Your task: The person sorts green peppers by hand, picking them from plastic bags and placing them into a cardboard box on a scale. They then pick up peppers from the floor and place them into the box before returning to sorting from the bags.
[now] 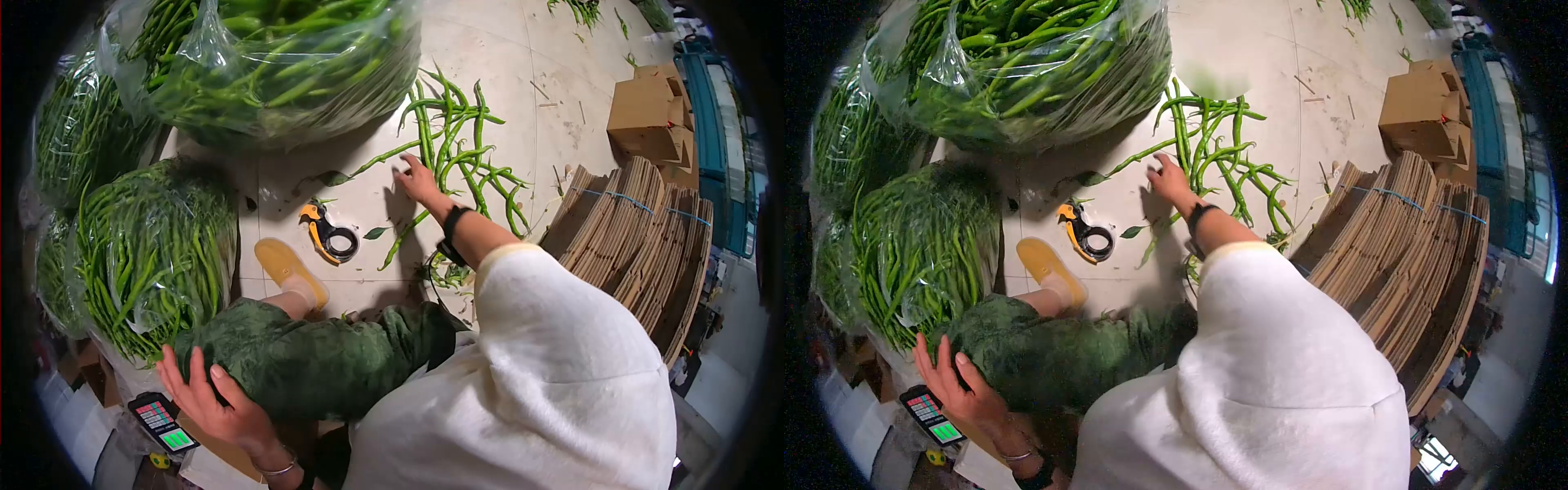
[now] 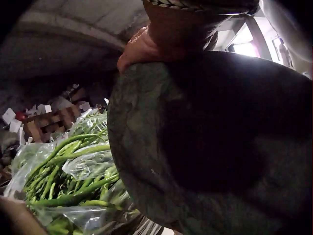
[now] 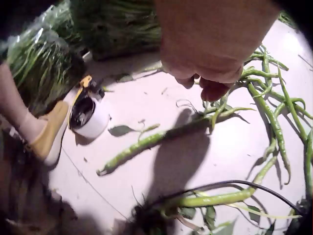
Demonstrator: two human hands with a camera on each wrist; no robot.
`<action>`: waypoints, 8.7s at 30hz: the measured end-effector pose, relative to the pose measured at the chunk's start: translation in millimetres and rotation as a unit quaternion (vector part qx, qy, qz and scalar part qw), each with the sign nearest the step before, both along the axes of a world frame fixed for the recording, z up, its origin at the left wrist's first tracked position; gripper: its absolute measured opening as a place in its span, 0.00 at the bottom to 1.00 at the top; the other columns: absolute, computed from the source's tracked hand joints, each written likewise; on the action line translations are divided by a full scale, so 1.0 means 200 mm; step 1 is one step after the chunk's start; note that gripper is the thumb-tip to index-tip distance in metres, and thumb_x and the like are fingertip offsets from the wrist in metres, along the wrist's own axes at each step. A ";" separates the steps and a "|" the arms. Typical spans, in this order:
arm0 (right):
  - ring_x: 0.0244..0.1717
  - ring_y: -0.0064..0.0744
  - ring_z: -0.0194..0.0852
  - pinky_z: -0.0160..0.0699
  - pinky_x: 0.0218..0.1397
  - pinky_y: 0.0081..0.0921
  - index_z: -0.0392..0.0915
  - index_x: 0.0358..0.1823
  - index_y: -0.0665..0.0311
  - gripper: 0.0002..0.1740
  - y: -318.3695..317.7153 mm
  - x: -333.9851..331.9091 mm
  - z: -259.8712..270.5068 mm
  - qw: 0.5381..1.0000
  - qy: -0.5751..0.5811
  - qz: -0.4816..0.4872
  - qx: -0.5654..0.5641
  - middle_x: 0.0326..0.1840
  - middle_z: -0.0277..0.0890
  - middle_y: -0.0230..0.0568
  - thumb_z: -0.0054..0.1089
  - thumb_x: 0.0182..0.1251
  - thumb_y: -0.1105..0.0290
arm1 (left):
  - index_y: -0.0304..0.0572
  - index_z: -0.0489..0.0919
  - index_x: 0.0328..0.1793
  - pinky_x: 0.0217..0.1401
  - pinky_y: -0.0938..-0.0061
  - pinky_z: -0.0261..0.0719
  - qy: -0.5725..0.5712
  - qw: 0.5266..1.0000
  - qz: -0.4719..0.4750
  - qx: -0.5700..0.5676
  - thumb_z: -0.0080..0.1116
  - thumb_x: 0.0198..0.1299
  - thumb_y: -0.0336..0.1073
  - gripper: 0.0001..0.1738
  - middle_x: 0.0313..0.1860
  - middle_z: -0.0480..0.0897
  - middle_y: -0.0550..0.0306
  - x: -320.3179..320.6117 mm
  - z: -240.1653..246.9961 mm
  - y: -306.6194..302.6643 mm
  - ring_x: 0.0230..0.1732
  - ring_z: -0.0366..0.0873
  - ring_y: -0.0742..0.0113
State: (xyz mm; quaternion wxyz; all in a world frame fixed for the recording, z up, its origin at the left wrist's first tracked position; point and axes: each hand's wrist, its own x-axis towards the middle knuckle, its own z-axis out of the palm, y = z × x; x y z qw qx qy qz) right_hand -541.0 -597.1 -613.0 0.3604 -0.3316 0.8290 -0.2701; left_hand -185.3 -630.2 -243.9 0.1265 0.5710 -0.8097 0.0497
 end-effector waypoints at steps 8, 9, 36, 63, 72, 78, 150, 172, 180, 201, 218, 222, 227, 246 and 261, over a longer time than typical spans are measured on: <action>0.45 0.54 0.75 0.73 0.48 0.38 0.71 0.48 0.67 0.27 -0.26 0.12 -0.18 0.991 0.033 -0.023 0.126 0.40 0.76 0.58 0.60 0.55 0.52 | 0.30 0.78 0.45 0.64 0.53 0.61 -0.006 0.999 0.036 0.038 0.45 0.61 0.30 0.13 0.59 0.72 0.42 0.08 -0.01 0.00 0.62 0.65 0.42; 0.43 0.53 0.75 0.73 0.46 0.38 0.73 0.44 0.67 0.24 -0.21 0.13 -0.17 0.991 0.061 -0.028 0.113 0.38 0.76 0.57 0.61 0.55 0.54 | 0.30 0.78 0.45 0.64 0.53 0.61 -0.004 0.999 0.034 0.036 0.45 0.61 0.30 0.13 0.59 0.72 0.42 0.08 -0.01 -0.01 0.62 0.65 0.42; 0.52 0.59 0.70 0.72 0.54 0.41 0.62 0.50 0.68 0.26 -0.22 -0.13 -0.11 0.947 0.126 -0.222 0.193 0.49 0.68 0.64 0.60 0.50 0.72 | 0.25 0.78 0.43 0.60 0.57 0.65 0.085 0.992 0.081 0.039 0.44 0.63 0.30 0.14 0.57 0.73 0.40 0.08 -0.01 0.04 0.58 0.69 0.44; 0.29 0.24 0.76 0.76 0.31 0.31 0.71 0.44 0.60 0.10 0.65 -0.59 0.28 0.877 -0.273 -0.377 -0.118 0.33 0.75 0.33 0.52 0.67 0.64 | 0.25 0.77 0.46 0.58 0.64 0.67 0.170 0.981 0.094 0.010 0.44 0.64 0.33 0.16 0.57 0.74 0.43 0.26 -0.04 0.27 0.56 0.71 0.51; 0.49 0.51 0.71 0.73 0.50 0.40 0.75 0.47 0.61 0.19 0.56 -0.14 0.21 0.983 0.174 0.053 0.040 0.48 0.72 0.51 0.55 0.50 0.72 | 0.22 0.76 0.47 0.59 0.66 0.67 0.181 0.977 0.110 -0.004 0.42 0.66 0.33 0.17 0.57 0.74 0.44 0.39 -0.11 0.34 0.57 0.71 0.53; 0.35 0.36 0.75 0.73 0.39 0.32 0.78 0.34 0.62 0.16 0.58 0.29 -0.15 0.913 -0.208 0.324 0.135 0.31 0.78 0.45 0.61 0.45 0.60 | 0.24 0.76 0.48 0.59 0.65 0.67 0.191 0.975 0.111 0.025 0.41 0.66 0.32 0.17 0.57 0.73 0.44 0.34 -0.13 0.26 0.57 0.71 0.53; 0.43 0.32 0.74 0.75 0.41 0.24 0.73 0.55 0.61 0.25 0.44 0.23 0.09 0.904 -0.391 0.095 0.144 0.45 0.76 0.38 0.62 0.53 0.66 | 0.38 0.66 0.59 0.50 0.68 0.72 0.858 0.298 0.112 0.404 0.44 0.68 0.40 0.18 0.46 0.72 0.55 -0.19 -0.43 0.25 0.45 0.70 0.64; 0.62 0.63 0.58 0.62 0.63 0.47 0.61 0.64 0.54 0.30 -0.05 -0.29 -0.01 0.957 0.078 -0.142 0.243 0.62 0.57 0.58 0.48 0.55 0.68 | 0.34 0.67 0.50 0.54 0.64 0.74 0.889 0.195 0.122 0.396 0.36 0.68 0.36 0.14 0.56 0.70 0.45 -0.15 -0.42 0.26 0.55 0.70 0.56; 0.63 0.54 0.54 0.58 0.61 0.47 0.77 0.48 0.62 0.20 -0.04 -0.23 0.03 0.924 0.160 -0.083 0.337 0.62 0.58 0.49 0.49 0.55 0.65 | 0.37 0.66 0.52 0.53 0.64 0.75 0.876 0.218 0.152 0.402 0.35 0.68 0.36 0.13 0.54 0.71 0.46 -0.19 -0.40 0.23 0.52 0.72 0.58; 0.62 0.57 0.60 0.65 0.61 0.39 0.72 0.56 0.58 0.31 0.20 -0.22 0.06 0.955 0.097 -0.037 0.278 0.60 0.63 0.62 0.62 0.52 0.51 | 0.33 0.66 0.50 0.53 0.64 0.76 0.883 0.217 0.100 0.403 0.37 0.67 0.34 0.12 0.53 0.70 0.45 -0.16 -0.40 0.29 0.53 0.71 0.56; 0.44 0.30 0.76 0.70 0.28 0.25 0.67 0.51 0.61 0.13 0.52 -0.23 0.28 0.778 -0.484 -0.390 -0.090 0.46 0.77 0.38 0.39 0.71 0.66 | 0.35 0.68 0.46 0.51 0.71 0.75 0.876 0.260 0.117 0.390 0.42 0.66 0.33 0.09 0.49 0.69 0.50 -0.20 -0.35 0.27 0.48 0.69 0.61; 0.50 0.34 0.74 0.77 0.36 0.29 0.65 0.54 0.54 0.13 0.69 -0.09 0.29 0.725 -0.563 -0.357 -0.174 0.56 0.72 0.34 0.43 0.71 0.62 | 0.36 0.68 0.46 0.51 0.72 0.74 0.874 0.267 0.110 0.391 0.43 0.65 0.33 0.09 0.49 0.69 0.51 -0.19 -0.35 0.30 0.48 0.69 0.63; 0.52 0.36 0.73 0.80 0.38 0.33 0.62 0.54 0.50 0.13 0.73 -0.09 0.28 0.721 -0.582 -0.325 -0.190 0.60 0.69 0.31 0.45 0.70 0.61 | 0.37 0.69 0.47 0.51 0.71 0.72 0.873 0.285 0.109 0.381 0.44 0.65 0.33 0.09 0.50 0.70 0.51 -0.18 -0.34 0.33 0.48 0.69 0.63; 0.60 0.52 0.60 0.66 0.59 0.33 0.76 0.48 0.63 0.21 0.08 -0.39 -0.27 0.955 0.184 0.132 0.193 0.55 0.68 0.54 0.56 0.51 0.65 | 0.40 0.63 0.58 0.50 0.70 0.66 0.963 0.160 -0.079 0.202 0.46 0.63 0.29 0.17 0.53 0.67 0.58 0.31 0.07 0.40 0.47 0.66 0.68; 0.19 0.28 0.72 0.72 0.19 0.23 0.70 0.29 0.60 0.05 0.29 -0.20 0.19 0.848 -0.311 -0.405 -0.138 0.24 0.74 0.33 0.58 0.56 0.75 | 0.36 0.62 0.59 0.53 0.68 0.65 0.958 0.227 -0.082 0.155 0.45 0.62 0.26 0.18 0.51 0.66 0.55 0.49 0.09 0.44 0.50 0.65 0.63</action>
